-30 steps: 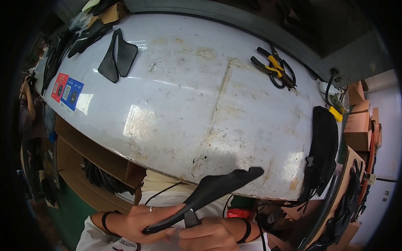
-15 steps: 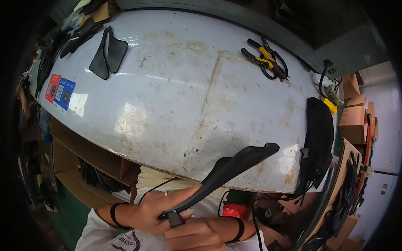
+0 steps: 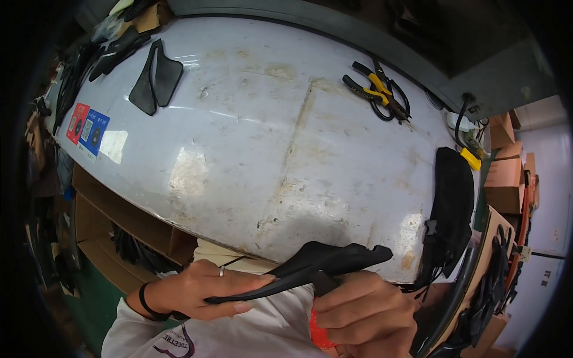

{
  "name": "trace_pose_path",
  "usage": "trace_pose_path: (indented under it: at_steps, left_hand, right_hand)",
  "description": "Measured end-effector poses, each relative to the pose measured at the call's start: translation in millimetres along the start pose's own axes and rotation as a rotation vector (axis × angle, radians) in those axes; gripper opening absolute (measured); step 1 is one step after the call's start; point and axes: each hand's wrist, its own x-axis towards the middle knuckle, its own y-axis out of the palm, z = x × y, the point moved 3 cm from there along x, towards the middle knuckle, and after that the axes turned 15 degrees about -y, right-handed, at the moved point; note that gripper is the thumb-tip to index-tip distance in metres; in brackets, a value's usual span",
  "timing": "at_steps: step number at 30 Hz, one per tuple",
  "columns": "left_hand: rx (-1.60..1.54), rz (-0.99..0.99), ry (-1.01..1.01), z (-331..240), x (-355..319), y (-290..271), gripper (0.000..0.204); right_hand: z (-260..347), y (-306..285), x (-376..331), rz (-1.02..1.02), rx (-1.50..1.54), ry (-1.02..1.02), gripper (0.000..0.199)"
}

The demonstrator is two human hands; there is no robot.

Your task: The person picks up a bicycle saddle and a leather cover, aligns them, and uses a tool to tuck the edges of the cover into the saddle frame. They turn the saddle over to press the edges and then place the finished saddle onto a table.

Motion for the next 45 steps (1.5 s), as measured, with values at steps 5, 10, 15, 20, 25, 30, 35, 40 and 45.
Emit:
trace_pose_path:
  at_steps: [5, 10, 15, 20, 25, 30, 35, 40, 45]
  left_hand:
    - [0.054, 0.073, 0.011, 2.0, 1.1, -5.1, 0.060]
    - [-0.224, 0.251, -0.036, -2.6, 7.4, 10.2, 0.072]
    - [-0.241, 0.313, -0.140, -5.1, 24.5, 30.3, 0.080]
    - [-0.246, 0.058, -0.029, -2.7, 33.0, 41.9, 0.080]
    - [-0.309, 0.080, 0.034, -1.7, 34.4, 49.5, 0.086]
    - [-0.342, 0.115, 0.038, -2.5, 32.2, 47.9, 0.086]
    - [-0.390, 0.109, -0.115, -8.0, 28.3, 47.9, 0.073]
    - [-0.719, 0.166, -0.239, 1.6, 22.2, 41.4, 0.072]
    - [-0.678, 0.156, -0.291, -8.6, 7.2, 8.8, 0.070]
  right_hand:
    - [6.6, 0.4, -1.6, 0.102, -0.188, -0.137, 0.031]
    - [26.2, 22.0, -7.0, 0.226, -0.423, -0.146, 0.027]
    - [29.6, 77.2, -41.4, 0.033, -0.450, -0.104, 0.030]
    - [8.6, 78.7, -29.6, -0.194, -0.177, -0.097, 0.027]
    - [6.6, 75.1, -23.8, -0.652, 0.108, 0.050, 0.025]
    - [12.4, 82.6, -23.5, -0.709, -0.006, 0.148, 0.022]
    - [-2.2, 76.2, 6.4, 0.184, -0.035, -0.051, 0.017]
    - [3.9, 66.9, -15.4, -0.408, 0.160, 0.037, 0.028]
    - [22.8, 59.8, -10.0, -0.271, -0.033, -0.038, 0.030]
